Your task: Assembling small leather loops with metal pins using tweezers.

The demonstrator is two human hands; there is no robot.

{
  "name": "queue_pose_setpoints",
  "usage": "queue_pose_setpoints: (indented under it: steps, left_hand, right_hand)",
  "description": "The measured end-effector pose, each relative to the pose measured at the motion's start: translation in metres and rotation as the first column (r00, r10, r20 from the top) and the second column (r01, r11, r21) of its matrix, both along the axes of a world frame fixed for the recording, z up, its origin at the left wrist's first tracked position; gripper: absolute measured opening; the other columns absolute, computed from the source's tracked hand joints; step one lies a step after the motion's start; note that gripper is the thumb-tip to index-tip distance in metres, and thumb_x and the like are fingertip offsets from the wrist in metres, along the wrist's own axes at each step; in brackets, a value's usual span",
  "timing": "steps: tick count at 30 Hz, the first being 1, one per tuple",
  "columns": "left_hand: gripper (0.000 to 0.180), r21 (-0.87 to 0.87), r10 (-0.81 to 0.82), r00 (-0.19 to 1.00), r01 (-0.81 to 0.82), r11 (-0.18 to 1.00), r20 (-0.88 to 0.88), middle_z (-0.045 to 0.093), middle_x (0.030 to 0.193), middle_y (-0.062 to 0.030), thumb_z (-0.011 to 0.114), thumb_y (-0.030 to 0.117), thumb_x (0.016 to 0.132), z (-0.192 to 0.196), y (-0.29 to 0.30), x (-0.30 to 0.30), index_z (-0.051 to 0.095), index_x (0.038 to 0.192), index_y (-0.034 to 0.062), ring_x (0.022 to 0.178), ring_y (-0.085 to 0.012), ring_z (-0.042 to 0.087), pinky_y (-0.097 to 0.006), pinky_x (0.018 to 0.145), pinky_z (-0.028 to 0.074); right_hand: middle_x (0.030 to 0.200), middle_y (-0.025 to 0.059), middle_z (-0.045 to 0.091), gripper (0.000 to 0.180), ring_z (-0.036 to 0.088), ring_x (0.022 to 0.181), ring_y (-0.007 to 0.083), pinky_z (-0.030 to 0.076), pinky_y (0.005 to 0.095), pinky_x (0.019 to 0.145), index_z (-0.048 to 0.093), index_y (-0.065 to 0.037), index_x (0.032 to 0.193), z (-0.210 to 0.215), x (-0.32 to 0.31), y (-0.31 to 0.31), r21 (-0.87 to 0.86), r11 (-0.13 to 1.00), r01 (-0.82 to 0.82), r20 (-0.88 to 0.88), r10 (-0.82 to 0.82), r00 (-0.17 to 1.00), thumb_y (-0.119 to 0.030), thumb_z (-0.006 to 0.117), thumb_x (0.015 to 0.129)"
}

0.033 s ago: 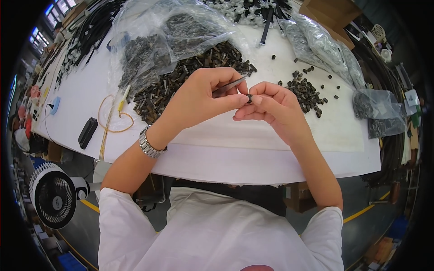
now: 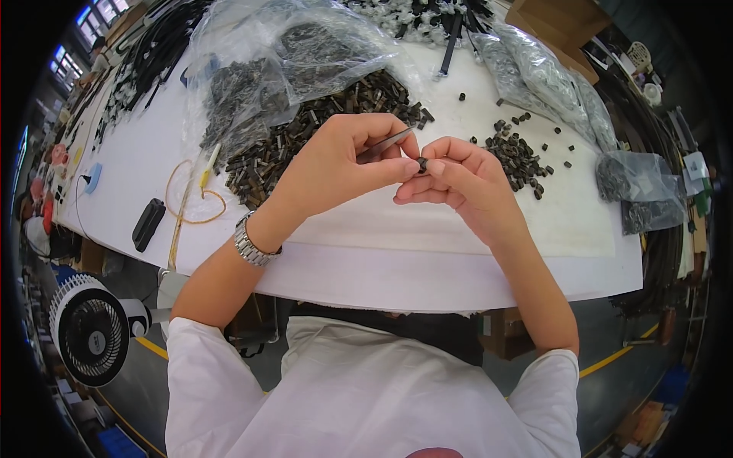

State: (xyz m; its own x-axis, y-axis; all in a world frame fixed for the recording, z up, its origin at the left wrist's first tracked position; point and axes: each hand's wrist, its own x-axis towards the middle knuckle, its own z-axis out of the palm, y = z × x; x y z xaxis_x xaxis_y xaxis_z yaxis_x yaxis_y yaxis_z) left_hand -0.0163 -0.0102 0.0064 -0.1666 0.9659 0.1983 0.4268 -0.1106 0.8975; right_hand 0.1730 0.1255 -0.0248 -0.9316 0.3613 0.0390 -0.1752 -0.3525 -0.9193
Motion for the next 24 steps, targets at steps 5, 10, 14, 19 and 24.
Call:
queue_pose_setpoints:
  steps: [5,10,14,19,24]
  left_hand:
    - [0.019,-0.030,-0.002,1.000,0.003,1.000,0.026,0.061,0.075,0.0071,0.079,0.017,0.091,0.001,-0.003,0.001,0.074,0.103,0.0031,0.065,0.0010,0.048,-0.018,0.058,0.036]
    - [0.020,0.004,-0.015,0.998,0.015,1.000,0.063,0.063,0.076,0.0066,0.080,0.017,0.091,0.003,-0.005,0.003,0.074,0.103,0.0025,0.066,0.0016,0.052,-0.017,0.059,0.038]
    - [0.017,0.062,-0.038,0.994,0.032,0.998,0.100,0.063,0.075,0.0048,0.080,0.015,0.090,-0.007,-0.001,0.000,0.072,0.097,0.0019,0.067,-0.0002,0.052,-0.019,0.059,0.039]
    - [0.016,-0.004,-0.128,0.952,0.135,0.991,0.278,0.062,0.073,0.0042,0.081,0.014,0.088,-0.001,-0.003,0.000,0.070,0.089,0.0029,0.068,-0.0008,0.053,-0.020,0.060,0.040]
    - [0.017,0.071,-0.064,0.995,0.059,0.996,0.070,0.061,0.074,0.0049,0.079,0.015,0.091,-0.003,-0.001,0.005,0.066,0.086,0.0057,0.061,0.0010,0.048,-0.020,0.051,0.030]
  right_hand:
    - [0.105,0.0216,0.076,0.018,0.079,0.093,0.0292,0.063,0.0410,0.092,0.059,-0.002,0.115,0.004,-0.001,-0.001,0.076,0.996,-0.036,-0.030,0.038,0.999,-0.017,0.061,0.106]
    - [0.103,0.0239,0.076,0.017,0.078,0.092,0.0284,0.062,0.0396,0.088,0.058,-0.002,0.115,0.008,0.000,-0.003,0.180,0.983,-0.044,-0.043,0.052,0.998,-0.018,0.059,0.107]
    - [0.101,0.0232,0.076,0.016,0.078,0.089,0.0282,0.062,0.0387,0.087,0.058,0.000,0.114,0.008,-0.001,-0.005,0.176,0.983,-0.051,-0.063,0.063,0.996,-0.014,0.060,0.106]
    - [0.099,0.0220,0.076,0.011,0.078,0.087,0.0282,0.062,0.0381,0.085,0.058,0.002,0.111,0.009,0.001,-0.001,0.256,0.965,-0.048,-0.061,0.066,0.996,-0.006,0.057,0.104]
    - [0.100,0.0198,0.075,0.017,0.077,0.086,0.0270,0.062,0.0360,0.083,0.060,0.005,0.115,0.009,0.002,-0.006,0.181,0.982,-0.061,0.003,0.061,0.998,-0.007,0.057,0.102]
